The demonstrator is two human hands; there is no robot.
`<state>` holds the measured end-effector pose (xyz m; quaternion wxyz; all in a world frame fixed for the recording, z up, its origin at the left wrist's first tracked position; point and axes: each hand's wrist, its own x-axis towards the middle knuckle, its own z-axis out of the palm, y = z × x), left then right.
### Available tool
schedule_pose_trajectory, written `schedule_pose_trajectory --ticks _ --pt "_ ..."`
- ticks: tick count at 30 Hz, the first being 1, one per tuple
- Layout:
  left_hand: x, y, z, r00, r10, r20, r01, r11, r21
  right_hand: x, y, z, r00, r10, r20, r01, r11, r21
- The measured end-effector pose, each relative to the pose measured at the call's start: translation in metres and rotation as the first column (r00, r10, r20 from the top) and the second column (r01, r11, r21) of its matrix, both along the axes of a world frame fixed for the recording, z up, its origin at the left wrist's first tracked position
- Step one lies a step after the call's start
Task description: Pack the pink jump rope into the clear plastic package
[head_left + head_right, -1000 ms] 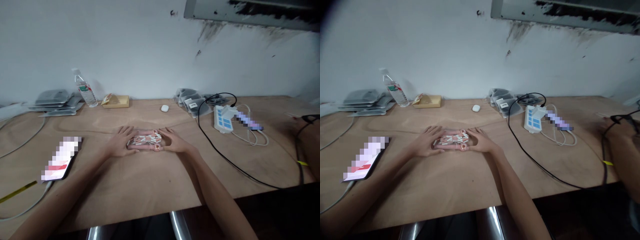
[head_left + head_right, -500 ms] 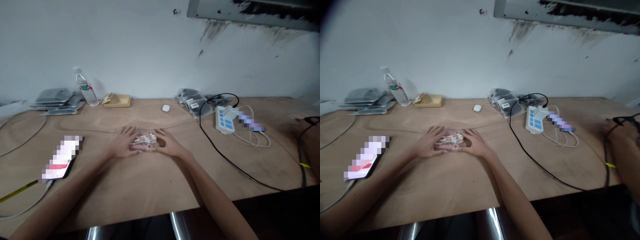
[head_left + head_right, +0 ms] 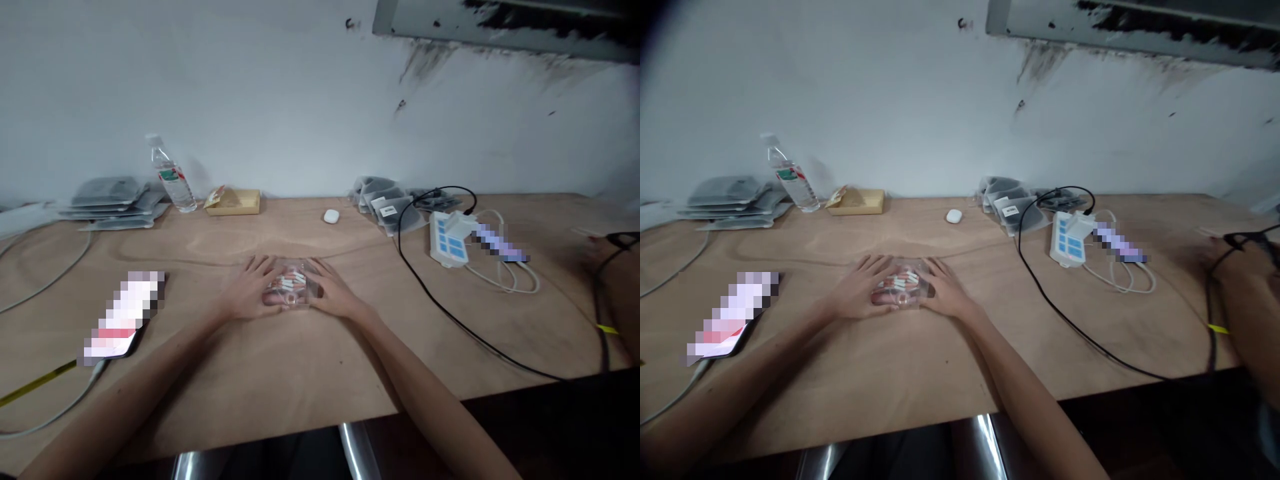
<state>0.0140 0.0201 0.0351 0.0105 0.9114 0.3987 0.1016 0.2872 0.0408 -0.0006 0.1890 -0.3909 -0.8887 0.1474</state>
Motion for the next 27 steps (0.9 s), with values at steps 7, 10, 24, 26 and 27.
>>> schedule_pose_trajectory --ticks 7,10,24,26,27 --pt "0.001 0.0 0.001 1.0 0.018 0.006 -0.018 1.0 -0.009 -0.005 -0.006 0.0 0.99 -0.021 0.137 0.025 0.999 -0.027" --pt "0.001 -0.001 0.0 0.999 0.024 0.021 -0.024 1.0 -0.005 0.0 -0.004 0.003 0.994 -0.001 0.11 0.008 0.998 -0.057" --pt "0.004 -0.002 0.0 0.992 0.123 0.03 -0.124 0.992 0.013 0.004 -0.005 0.017 0.987 -0.001 -0.159 0.009 0.999 0.05" --pt "0.003 -0.001 -0.001 0.991 0.134 0.028 -0.135 0.991 0.018 -0.003 -0.006 0.012 0.995 0.05 -0.09 -0.044 0.997 0.069" --pt "0.003 -0.001 -0.001 0.991 0.131 0.027 -0.132 0.991 0.022 -0.006 -0.007 0.01 0.995 0.072 -0.076 -0.066 0.995 0.075"
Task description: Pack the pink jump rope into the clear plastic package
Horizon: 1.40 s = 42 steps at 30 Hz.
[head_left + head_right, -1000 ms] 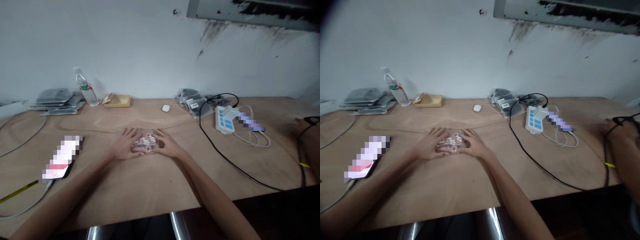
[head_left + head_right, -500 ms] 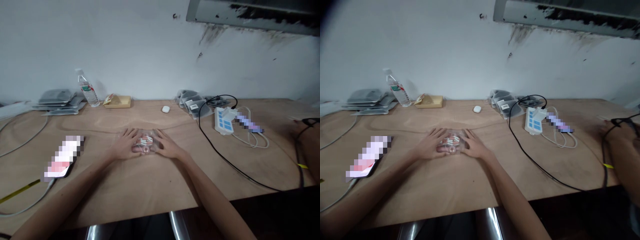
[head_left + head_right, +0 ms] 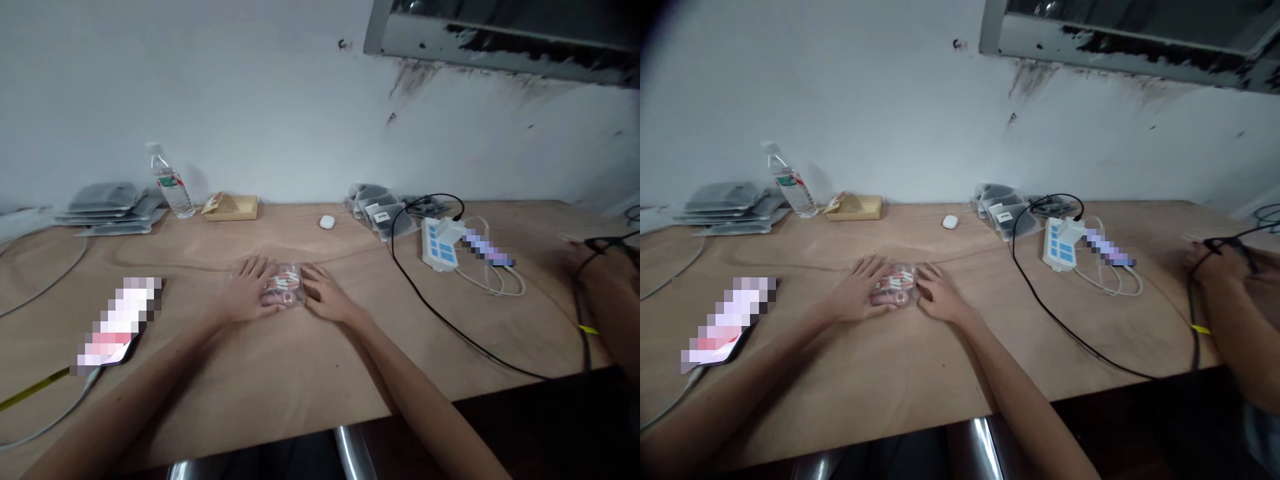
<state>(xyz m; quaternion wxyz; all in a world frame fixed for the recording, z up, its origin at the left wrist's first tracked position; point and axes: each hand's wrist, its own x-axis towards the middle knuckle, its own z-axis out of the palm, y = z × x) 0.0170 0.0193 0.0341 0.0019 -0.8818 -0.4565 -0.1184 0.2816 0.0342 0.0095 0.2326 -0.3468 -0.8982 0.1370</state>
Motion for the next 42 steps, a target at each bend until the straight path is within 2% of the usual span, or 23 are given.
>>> schedule_pose_trajectory --ticks 3,6,10,12,16,20,22,24,27,29,35,42 --pt "-0.001 0.002 0.0 0.999 -0.035 -0.001 0.035 0.999 0.009 -0.003 0.001 -0.004 0.999 0.032 -0.012 -0.032 0.999 -0.011" --pt "-0.003 0.003 0.002 0.998 -0.056 -0.004 0.056 0.998 0.009 0.003 0.005 -0.005 0.999 0.005 -0.04 -0.006 0.999 -0.04" --pt "-0.005 0.002 0.003 0.998 -0.059 0.013 0.058 0.998 0.013 0.016 0.012 -0.007 0.969 -0.212 -0.125 0.204 0.976 -0.075" --pt "-0.006 0.002 0.004 0.998 -0.056 0.018 0.056 0.998 0.011 0.019 0.015 -0.009 0.951 -0.262 -0.165 0.251 0.964 -0.086" --pt "-0.011 0.004 0.003 0.998 -0.039 0.057 0.038 0.999 0.02 0.014 0.014 -0.008 0.949 -0.196 -0.246 0.158 0.974 -0.165" --pt "-0.011 0.005 0.002 0.997 -0.028 0.072 0.025 0.999 0.035 0.008 0.006 0.001 0.938 -0.143 -0.315 0.06 0.964 -0.26" --pt "-0.009 0.004 0.001 0.999 -0.018 0.048 0.017 0.999 0.031 0.008 0.001 0.004 0.959 -0.078 -0.271 0.005 0.966 -0.258" --pt "-0.006 0.004 0.001 1.0 -0.017 0.01 0.017 0.999 0.027 0.008 -0.002 0.005 0.987 -0.03 -0.157 -0.006 0.974 -0.227" --pt "-0.002 0.003 -0.001 1.0 -0.021 -0.012 0.022 0.999 0.027 0.008 -0.005 0.001 0.999 -0.036 0.026 0.04 0.981 -0.189" --pt "-0.002 0.003 -0.002 1.0 -0.015 -0.002 0.015 0.999 0.03 0.007 -0.005 -0.004 0.995 -0.054 0.088 0.069 0.981 -0.179" --pt "0.0 0.01 -0.003 1.0 -0.03 0.004 0.029 0.999 0.035 0.002 -0.005 -0.011 0.992 -0.07 0.103 0.08 0.992 -0.1" --pt "0.005 0.012 -0.001 0.999 -0.005 -0.044 0.008 0.998 0.057 -0.004 -0.008 -0.007 0.973 -0.142 0.181 0.155 0.986 -0.058"
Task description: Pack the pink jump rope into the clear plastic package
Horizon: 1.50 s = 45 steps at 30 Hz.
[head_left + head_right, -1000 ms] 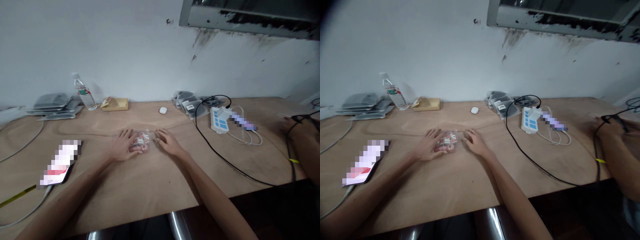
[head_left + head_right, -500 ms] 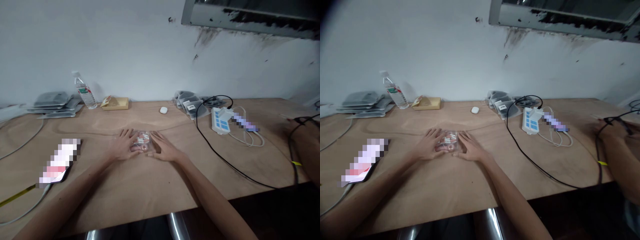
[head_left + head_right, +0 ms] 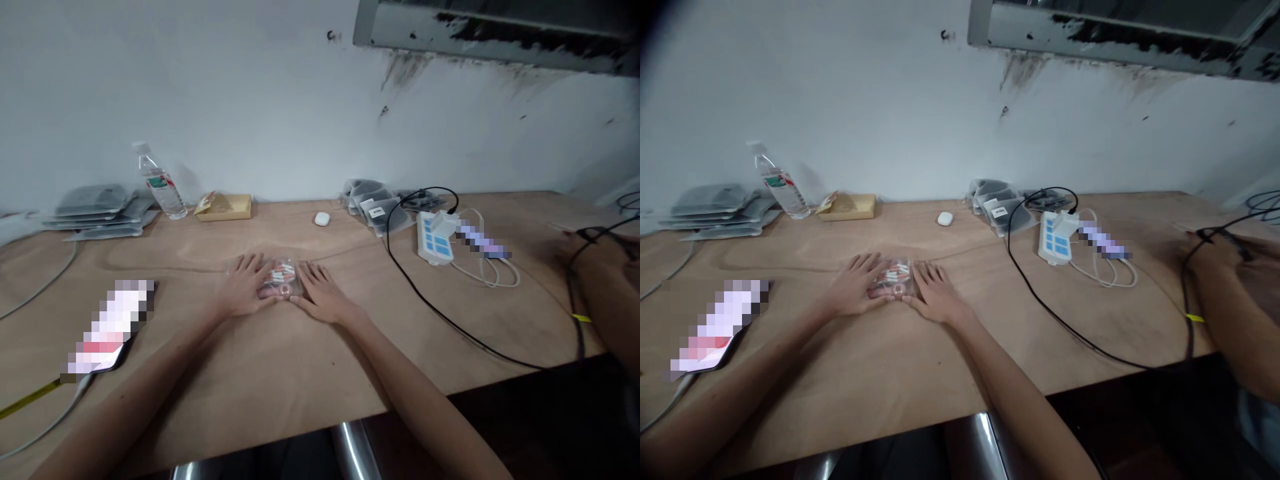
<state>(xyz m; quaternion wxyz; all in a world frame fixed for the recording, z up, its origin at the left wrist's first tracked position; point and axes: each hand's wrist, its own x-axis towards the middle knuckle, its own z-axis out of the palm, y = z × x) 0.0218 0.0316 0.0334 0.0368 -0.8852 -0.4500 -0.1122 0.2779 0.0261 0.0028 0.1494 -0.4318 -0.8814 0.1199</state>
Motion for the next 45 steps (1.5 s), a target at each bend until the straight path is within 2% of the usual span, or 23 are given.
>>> schedule_pose_trajectory --ticks 12,15,18,20,22,25,27,29,31,33,35,38,45 --pt "0.0 0.0 0.0 1.0 0.027 0.013 -0.027 0.999 -0.048 0.001 0.002 -0.005 0.999 -0.02 0.026 0.019 0.999 0.05" --pt "-0.004 0.0 0.009 0.997 0.043 0.071 -0.034 0.991 -0.131 0.005 0.005 -0.006 0.999 -0.052 0.002 0.052 0.996 0.072" --pt "-0.008 -0.004 0.025 0.985 0.047 0.164 -0.001 0.964 -0.266 0.01 0.009 -0.006 0.987 -0.158 -0.024 0.159 0.983 0.092" --pt "-0.008 -0.009 0.032 0.965 0.126 0.229 -0.037 0.932 -0.36 0.012 0.011 -0.006 0.98 -0.197 -0.031 0.199 0.975 0.101" --pt "-0.006 -0.013 0.035 0.947 0.182 0.265 -0.067 0.918 -0.39 0.013 0.012 -0.007 0.984 -0.173 -0.034 0.175 0.978 0.109" --pt "-0.005 -0.012 0.025 0.927 0.135 0.35 0.014 0.919 -0.393 0.014 0.014 -0.009 0.995 -0.088 -0.057 0.094 0.988 0.119" --pt "-0.009 -0.008 0.013 0.904 0.089 0.418 0.092 0.914 -0.395 0.015 0.016 -0.011 0.995 -0.056 -0.079 0.065 0.991 0.119" --pt "-0.015 -0.002 -0.002 0.89 0.063 0.451 0.11 0.931 -0.348 0.017 0.018 -0.013 0.995 -0.048 -0.088 0.058 0.992 0.114" --pt "-0.022 0.003 -0.018 0.921 0.043 0.388 0.061 0.966 -0.252 0.018 0.02 -0.013 0.997 -0.044 -0.068 0.051 0.993 0.105" --pt "-0.028 0.007 -0.033 0.96 0.06 0.273 0.002 0.976 -0.219 0.02 0.021 -0.012 0.999 -0.047 -0.019 0.048 0.994 0.096" --pt "-0.031 0.008 -0.044 0.985 0.042 0.167 -0.008 0.981 -0.196 0.02 0.02 -0.011 0.996 -0.079 0.046 0.074 0.993 0.087" --pt "-0.029 0.007 -0.051 0.998 0.046 0.047 -0.039 0.988 -0.149 0.02 0.018 -0.011 0.981 -0.143 0.131 0.132 0.987 0.09" --pt "-0.017 -0.001 -0.049 0.987 0.105 -0.125 -0.114 0.992 -0.061 0.019 0.016 -0.011 0.965 -0.169 0.202 0.15 0.983 0.105"
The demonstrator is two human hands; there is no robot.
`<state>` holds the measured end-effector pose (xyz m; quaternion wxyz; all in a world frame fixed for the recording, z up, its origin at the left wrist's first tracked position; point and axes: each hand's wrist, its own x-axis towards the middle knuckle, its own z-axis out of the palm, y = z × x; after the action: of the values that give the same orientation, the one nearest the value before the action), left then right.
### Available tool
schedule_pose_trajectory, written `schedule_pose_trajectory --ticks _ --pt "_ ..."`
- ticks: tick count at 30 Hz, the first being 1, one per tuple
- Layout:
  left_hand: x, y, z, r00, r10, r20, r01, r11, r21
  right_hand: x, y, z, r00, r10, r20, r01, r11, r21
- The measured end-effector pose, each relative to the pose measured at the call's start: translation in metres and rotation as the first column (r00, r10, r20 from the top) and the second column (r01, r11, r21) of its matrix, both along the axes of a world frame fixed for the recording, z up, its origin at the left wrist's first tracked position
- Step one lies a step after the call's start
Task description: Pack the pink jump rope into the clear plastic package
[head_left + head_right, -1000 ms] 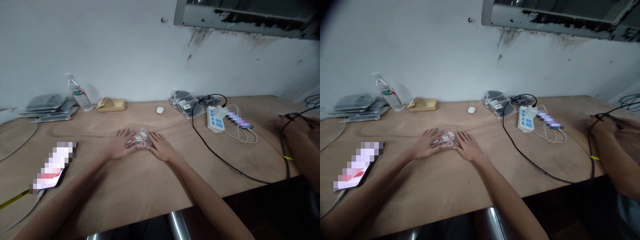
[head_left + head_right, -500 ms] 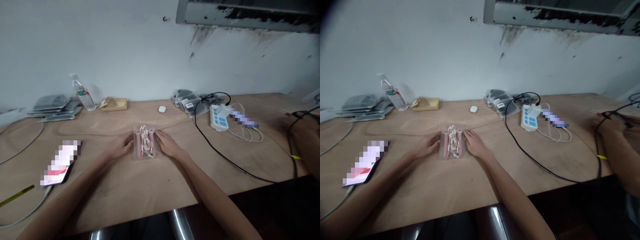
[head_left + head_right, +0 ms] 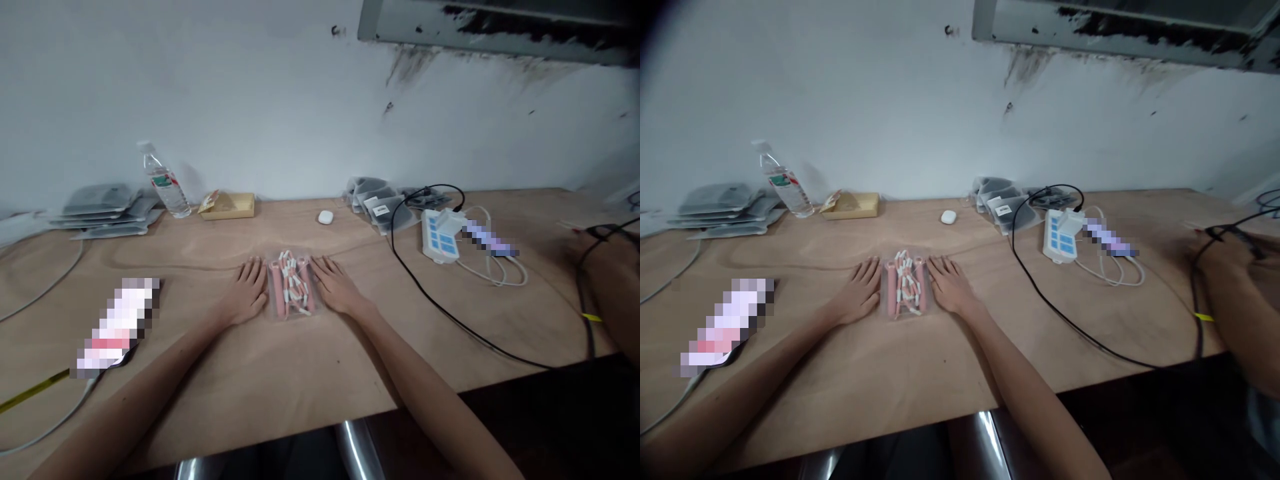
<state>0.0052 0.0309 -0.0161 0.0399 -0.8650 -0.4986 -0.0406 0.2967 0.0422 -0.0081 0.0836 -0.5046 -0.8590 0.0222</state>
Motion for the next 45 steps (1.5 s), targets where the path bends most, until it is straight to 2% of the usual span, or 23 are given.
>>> schedule_pose_trajectory --ticks 6,15,19,26,33,45 --pt "0.003 0.0 0.001 1.0 -0.004 -0.031 0.004 1.0 -0.004 0.0 -0.001 0.003 1.0 0.0 0.015 0.0 1.0 0.004" --pt "-0.008 0.004 -0.002 0.999 -0.024 -0.026 0.024 1.0 -0.014 -0.019 -0.009 0.01 0.994 -0.082 0.074 0.085 0.996 -0.034" --pt "-0.004 0.004 -0.005 1.0 -0.025 -0.001 0.025 1.0 0.013 -0.017 -0.007 0.009 0.996 -0.08 0.047 0.083 0.995 -0.051" --pt "-0.002 0.004 -0.003 0.999 -0.035 0.041 0.036 0.999 -0.018 -0.014 -0.006 0.004 0.997 -0.072 0.012 0.072 0.997 -0.036" --pt "-0.003 0.003 0.001 1.0 -0.009 0.029 0.011 0.998 -0.056 -0.017 -0.008 0.008 0.997 -0.078 0.004 0.078 0.996 -0.034" --pt "-0.006 0.004 0.0 0.998 -0.036 0.049 0.039 0.997 -0.059 -0.018 -0.007 0.007 0.997 -0.077 -0.003 0.077 0.997 -0.022"
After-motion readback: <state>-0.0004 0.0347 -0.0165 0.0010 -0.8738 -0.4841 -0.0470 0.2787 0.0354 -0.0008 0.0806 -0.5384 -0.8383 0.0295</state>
